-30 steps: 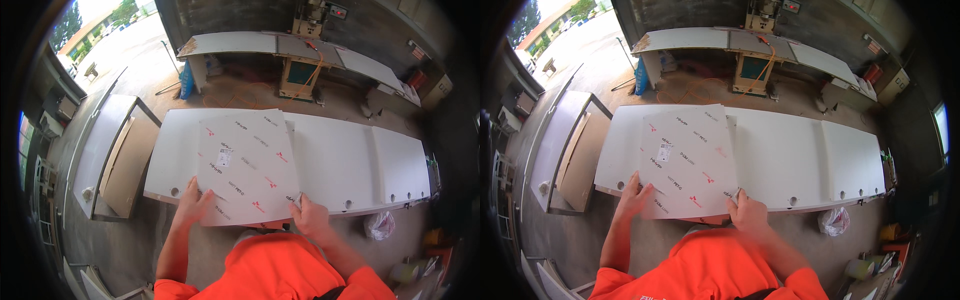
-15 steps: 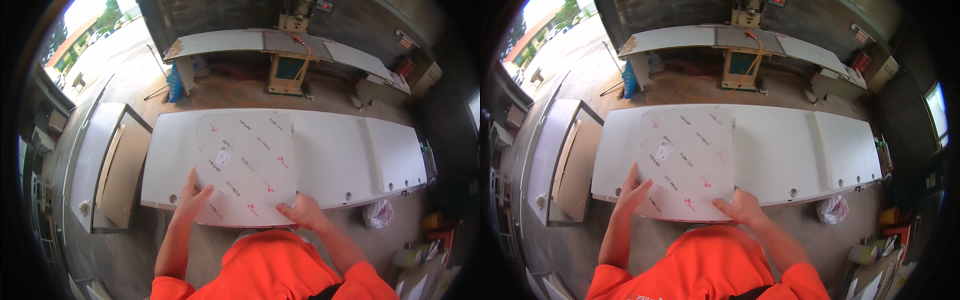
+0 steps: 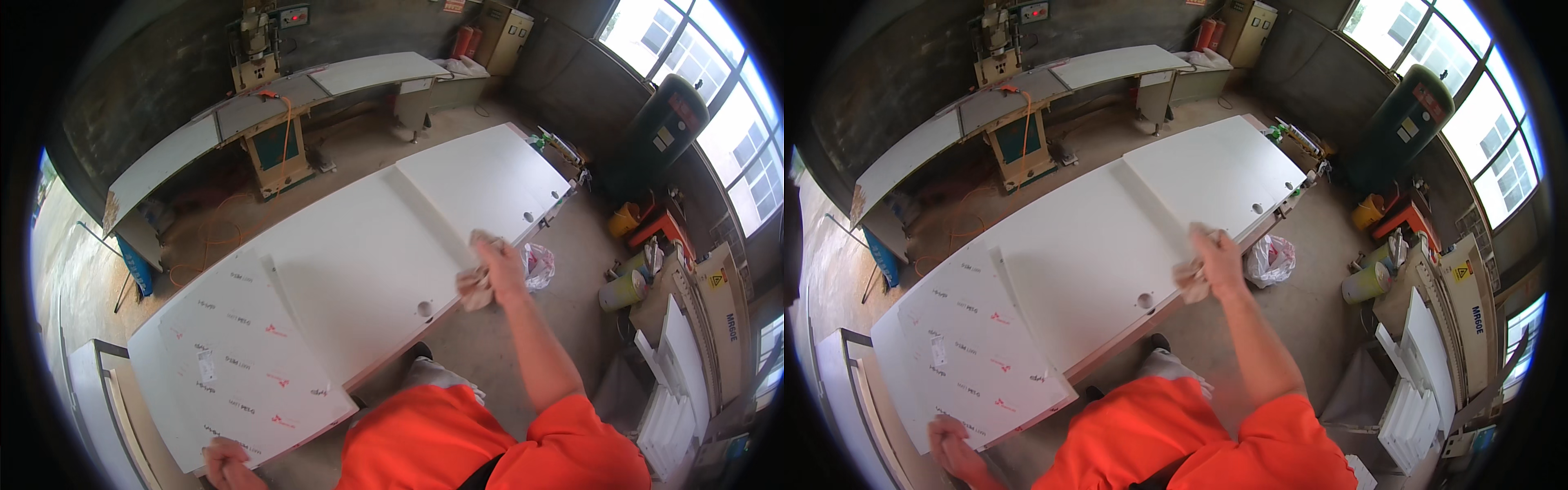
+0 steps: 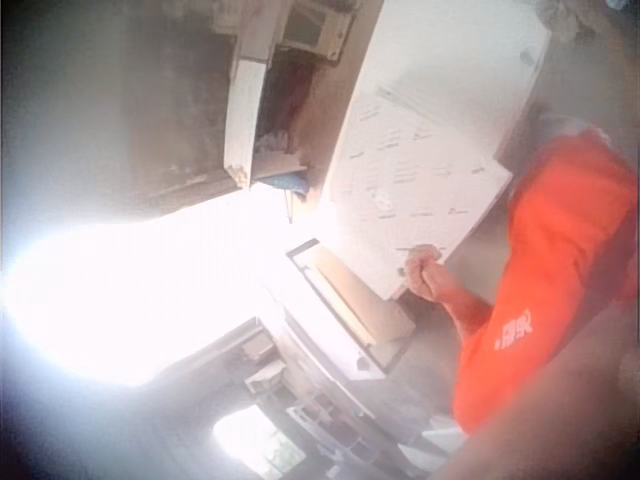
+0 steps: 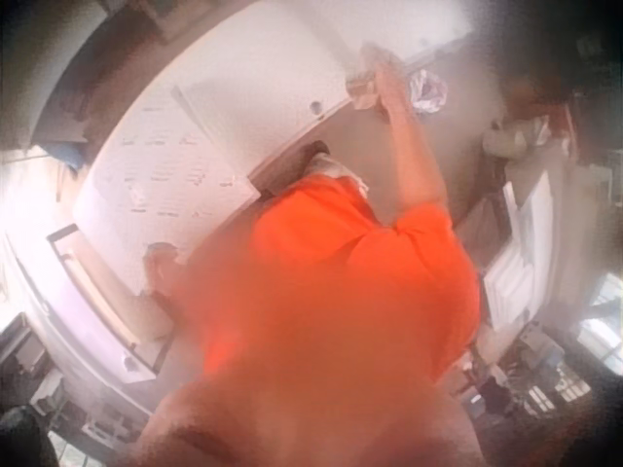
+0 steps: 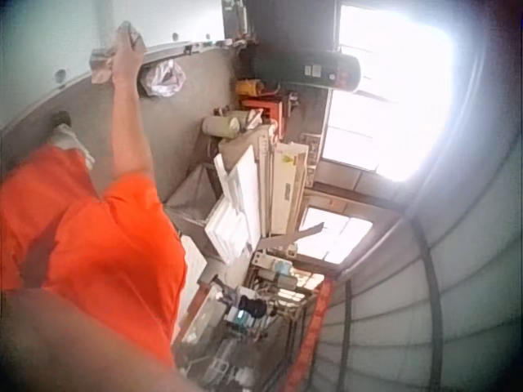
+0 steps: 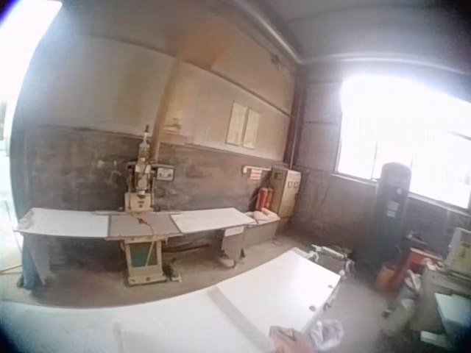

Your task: The person wipes the surfaces and edges of white panels using a cloth, applies liquid from a bottle to the cloth, and stacks the panels.

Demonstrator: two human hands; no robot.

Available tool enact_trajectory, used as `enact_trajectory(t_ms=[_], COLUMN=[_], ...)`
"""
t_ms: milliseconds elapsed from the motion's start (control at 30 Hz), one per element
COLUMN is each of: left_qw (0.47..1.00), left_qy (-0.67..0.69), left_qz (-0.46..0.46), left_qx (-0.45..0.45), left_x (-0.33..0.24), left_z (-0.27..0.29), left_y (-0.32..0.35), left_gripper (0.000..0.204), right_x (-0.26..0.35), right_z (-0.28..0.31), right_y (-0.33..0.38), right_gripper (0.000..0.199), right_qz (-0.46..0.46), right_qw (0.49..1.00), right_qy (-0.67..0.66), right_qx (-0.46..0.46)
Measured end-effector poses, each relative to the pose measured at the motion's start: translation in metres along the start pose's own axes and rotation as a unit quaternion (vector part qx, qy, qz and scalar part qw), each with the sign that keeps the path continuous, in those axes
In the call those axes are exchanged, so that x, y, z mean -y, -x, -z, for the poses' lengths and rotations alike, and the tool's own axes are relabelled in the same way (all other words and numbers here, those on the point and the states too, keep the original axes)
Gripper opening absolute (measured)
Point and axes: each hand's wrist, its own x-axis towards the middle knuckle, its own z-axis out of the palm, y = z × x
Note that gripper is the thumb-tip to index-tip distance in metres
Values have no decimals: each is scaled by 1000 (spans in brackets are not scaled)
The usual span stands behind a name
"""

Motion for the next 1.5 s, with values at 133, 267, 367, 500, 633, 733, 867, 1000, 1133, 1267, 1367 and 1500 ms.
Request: enact_trajectory(t_ms=[133, 267, 367, 500, 633, 733, 867, 1000, 1133, 1267, 1367, 1500], left_qw=[981, 955, 953, 943, 939, 925, 915, 919, 921, 921, 925, 913], left_qy=[-71, -74, -72, -57, -187, -279, -328, -332, -328, -334, -327, -345], left_qz=[23, 95, 118, 121, 84, 12, -41, -45, -63, -62, -77, -94], left_qx=[181, 271, 268, 303, 277, 259, 230, 209, 198, 191, 176, 194], left_x=[-48, -33, -10, 8, 17, 24, 27, 29, 29, 34, 37, 29], left_z=[-151, -274, -357, -454, -532, -573, -588, -588, -593, -590, -590, -592], left_y=[-2, -9, -7, 1, -3, -6, -4, -4, -4, 2, 1, -7], left_gripper=[5, 10, 17, 32, 53, 63, 61, 58, 57, 57, 57, 58], right_x=[14, -44, -8, 4, 6, 4, 9, 8, 6, 5, 2, 0], right_z=[61, 79, 67, 76, 6, -75, -111, -60, -123, -101, -104, -109], right_y=[-104, -175, -159, -220, -261, -309, -329, -289, -336, -294, -309, -350], right_gripper=[67, 76, 76, 70, 74, 81, 86, 89, 97, 98, 98, 95], right_qz=[234, 380, 370, 466, 518, 501, 471, 520, 527, 509, 505, 466], right_qw=[913, 737, 684, 554, 545, 583, 575, 491, 577, 484, 523, 597], right_qy=[319, 542, 492, 524, 476, 475, 500, 454, 440, 507, 501, 506], right_qx=[-105, 137, 391, 449, 457, 428, 443, 532, 443, 500, 470, 413])
